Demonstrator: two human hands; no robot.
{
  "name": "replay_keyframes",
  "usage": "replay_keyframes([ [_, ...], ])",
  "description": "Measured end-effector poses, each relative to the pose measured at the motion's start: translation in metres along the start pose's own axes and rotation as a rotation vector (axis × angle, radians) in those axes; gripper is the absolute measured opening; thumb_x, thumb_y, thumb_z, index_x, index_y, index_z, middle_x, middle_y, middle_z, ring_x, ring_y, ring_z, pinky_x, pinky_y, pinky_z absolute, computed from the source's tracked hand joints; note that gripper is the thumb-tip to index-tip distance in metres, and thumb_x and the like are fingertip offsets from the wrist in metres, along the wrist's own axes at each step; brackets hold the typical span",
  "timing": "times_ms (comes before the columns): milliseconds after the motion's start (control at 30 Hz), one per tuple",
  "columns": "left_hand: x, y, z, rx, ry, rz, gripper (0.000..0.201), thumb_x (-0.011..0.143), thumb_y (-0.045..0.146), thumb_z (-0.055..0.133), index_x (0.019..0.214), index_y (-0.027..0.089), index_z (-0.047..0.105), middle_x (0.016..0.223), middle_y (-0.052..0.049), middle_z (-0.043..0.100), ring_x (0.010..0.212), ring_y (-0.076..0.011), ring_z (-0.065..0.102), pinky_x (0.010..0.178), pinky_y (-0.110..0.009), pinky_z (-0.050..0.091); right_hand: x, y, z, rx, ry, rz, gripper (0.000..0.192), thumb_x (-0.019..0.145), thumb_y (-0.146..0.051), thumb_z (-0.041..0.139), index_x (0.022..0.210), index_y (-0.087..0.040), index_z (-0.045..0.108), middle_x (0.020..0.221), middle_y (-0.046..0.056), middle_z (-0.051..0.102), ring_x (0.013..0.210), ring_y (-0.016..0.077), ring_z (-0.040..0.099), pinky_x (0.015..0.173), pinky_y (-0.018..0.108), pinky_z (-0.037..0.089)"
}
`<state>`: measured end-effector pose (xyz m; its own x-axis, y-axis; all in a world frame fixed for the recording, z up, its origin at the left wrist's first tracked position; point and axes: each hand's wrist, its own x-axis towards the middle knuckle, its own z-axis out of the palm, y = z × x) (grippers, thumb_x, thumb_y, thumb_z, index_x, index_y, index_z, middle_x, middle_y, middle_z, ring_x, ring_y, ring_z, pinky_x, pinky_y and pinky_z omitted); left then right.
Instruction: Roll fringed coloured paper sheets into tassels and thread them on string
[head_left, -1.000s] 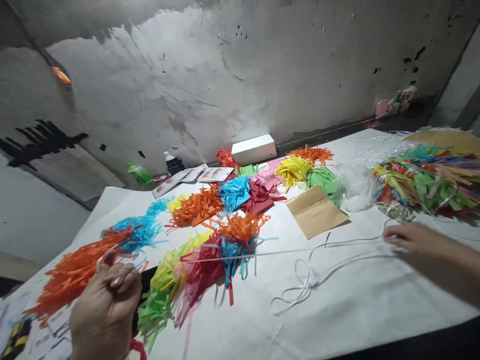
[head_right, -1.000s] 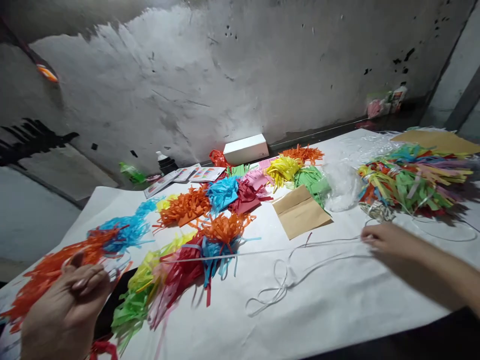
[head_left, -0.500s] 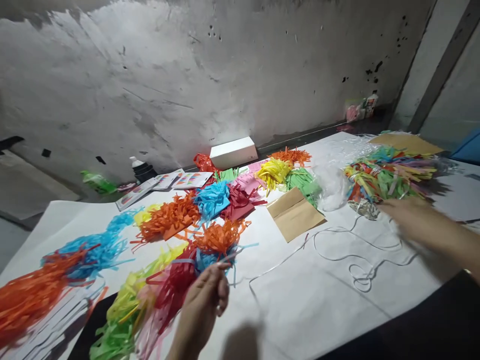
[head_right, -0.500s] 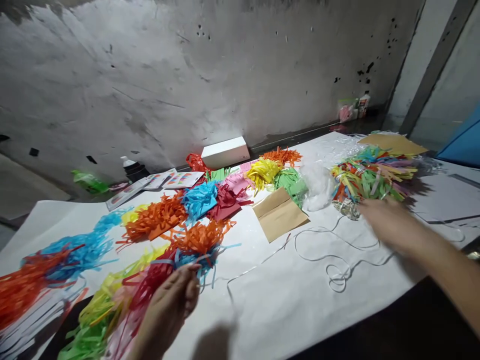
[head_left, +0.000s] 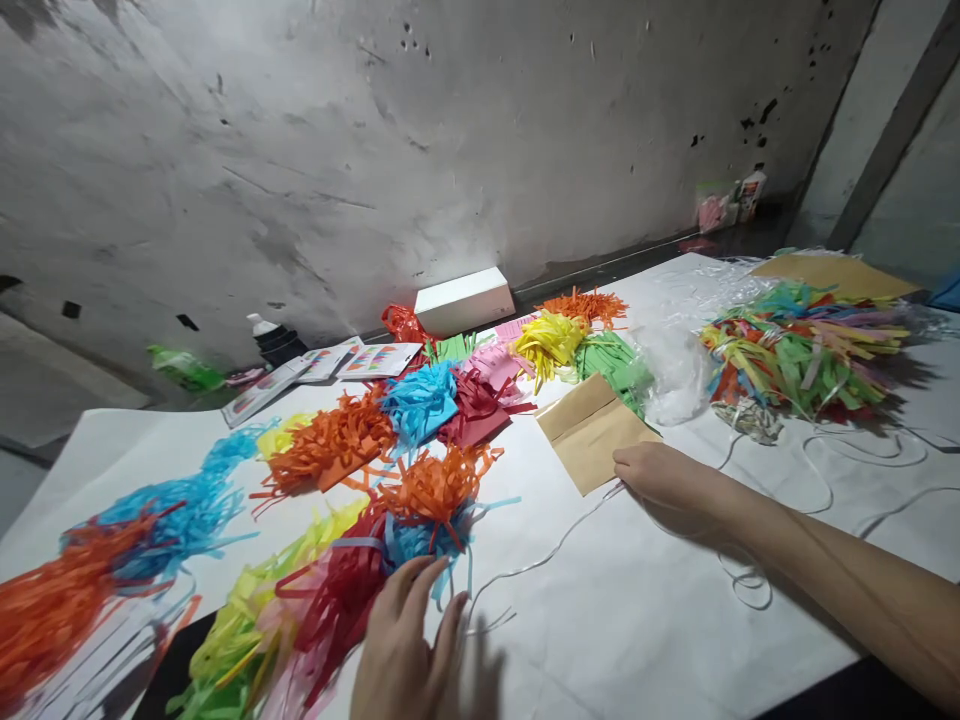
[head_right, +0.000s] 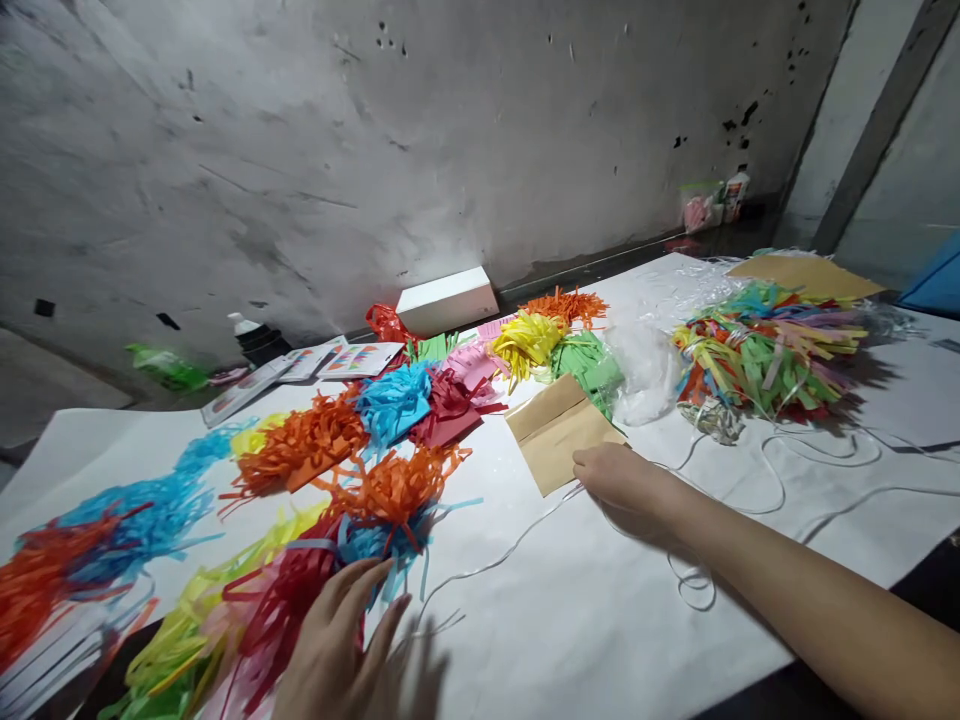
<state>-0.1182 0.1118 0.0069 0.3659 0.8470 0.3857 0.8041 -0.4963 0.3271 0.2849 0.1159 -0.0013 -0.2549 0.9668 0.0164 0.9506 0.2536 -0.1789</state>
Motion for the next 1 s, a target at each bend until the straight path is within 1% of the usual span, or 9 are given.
replay_keyframes([
  [100,0.018,0.041,0.021,-0.148,-0.231,0.119,0.026,0.099,0.034,0.05,0.115,0.021,0.066,0.115,-0.013,0.068,0.104,-0.0281,0.067,0.088,-0.042,0.057,-0.002,0.002,-0.001,0.081,0.046,0.056,0.015,0.095,-0.02,0.067,0.082,-0.015,0.062,0.082,-0.001,0.062,0.074,0.0141,0.06,0.073,0.031,0.052],
  [200,0.043,0.078,0.048,-0.168,-0.434,0.181,0.026,0.094,0.013,0.045,0.108,0.019,0.066,0.113,-0.014,0.067,0.102,-0.0279,0.063,0.087,-0.042,0.054,-0.012,-0.001,-0.01,0.212,0.173,0.181,0.012,0.094,-0.014,0.061,0.083,-0.016,0.059,0.079,-0.003,0.059,0.071,0.0141,0.057,0.071,0.03,0.049],
  [300,0.06,0.091,0.07,-0.172,-0.481,0.176,0.026,0.088,0.005,0.041,0.085,0.018,0.064,0.097,-0.012,0.067,0.09,-0.0277,0.059,0.082,-0.043,0.049,-0.033,-0.019,-0.018,0.395,0.299,0.281,0.012,0.091,-0.014,0.053,0.08,-0.019,0.057,0.075,-0.002,0.06,0.069,0.0143,0.057,0.067,0.028,0.045],
  [400,0.065,0.09,0.078,-0.228,-0.485,0.136,0.025,0.089,0.007,0.039,0.078,0.02,0.057,0.093,-0.011,0.065,0.088,-0.0263,0.055,0.085,-0.044,0.045,-0.058,-0.052,-0.014,0.605,0.309,0.309,0.012,0.087,-0.022,0.051,0.076,-0.021,0.057,0.068,-0.003,0.06,0.063,0.0143,0.057,0.059,0.026,0.044],
  [567,0.047,0.097,0.057,-0.468,-0.536,-0.01,0.019,0.099,0.024,0.036,0.085,0.022,0.049,0.078,-0.003,0.059,0.073,-0.0181,0.053,0.07,-0.032,0.046,-0.084,-0.109,0.015,0.93,0.193,0.309,0.016,0.086,-0.024,0.049,0.082,-0.021,0.064,0.063,-0.004,0.064,0.056,0.014,0.064,0.053,0.023,0.048],
  [667,0.027,0.109,0.033,-0.903,-0.578,-0.293,0.025,0.1,0.044,0.044,0.087,0.023,0.046,0.065,0.006,0.046,0.057,-0.0125,0.044,0.055,-0.024,0.039,-0.091,-0.131,0.03,1.05,0.165,0.332,0.019,0.09,-0.028,0.05,0.087,-0.021,0.067,0.069,-0.002,0.066,0.058,0.0148,0.067,0.054,0.023,0.051],
  [733,0.012,0.116,0.023,-1.121,-0.534,-0.466,0.032,0.095,0.052,0.054,0.086,0.022,0.047,0.063,0.008,0.04,0.053,-0.0101,0.035,0.05,-0.022,0.032,-0.096,-0.142,0.034,1.088,0.175,0.347,0.02,0.092,-0.03,0.051,0.087,-0.021,0.068,0.071,-0.001,0.066,0.06,0.0153,0.067,0.054,0.023,0.051],
  [833,-0.01,0.123,0.019,-1.107,-0.413,-0.486,0.036,0.091,0.054,0.062,0.083,0.021,0.053,0.066,0.005,0.045,0.057,-0.0106,0.037,0.053,-0.022,0.033,-0.102,-0.154,0.034,1.102,0.267,0.323,0.019,0.092,-0.032,0.055,0.086,-0.022,0.07,0.073,0.0,0.066,0.061,0.0153,0.066,0.052,0.023,0.05],
  [1000,-0.036,0.128,0.03,-0.993,-0.294,-0.458,0.03,0.094,0.048,0.06,0.084,0.02,0.06,0.071,0.001,0.055,0.066,-0.0142,0.048,0.062,-0.024,0.04,-0.108,-0.168,0.031,1.079,0.372,0.221,0.016,0.096,-0.026,0.056,0.092,-0.025,0.071,0.078,-0.001,0.067,0.066,0.0136,0.067,0.057,0.02,0.051],
])
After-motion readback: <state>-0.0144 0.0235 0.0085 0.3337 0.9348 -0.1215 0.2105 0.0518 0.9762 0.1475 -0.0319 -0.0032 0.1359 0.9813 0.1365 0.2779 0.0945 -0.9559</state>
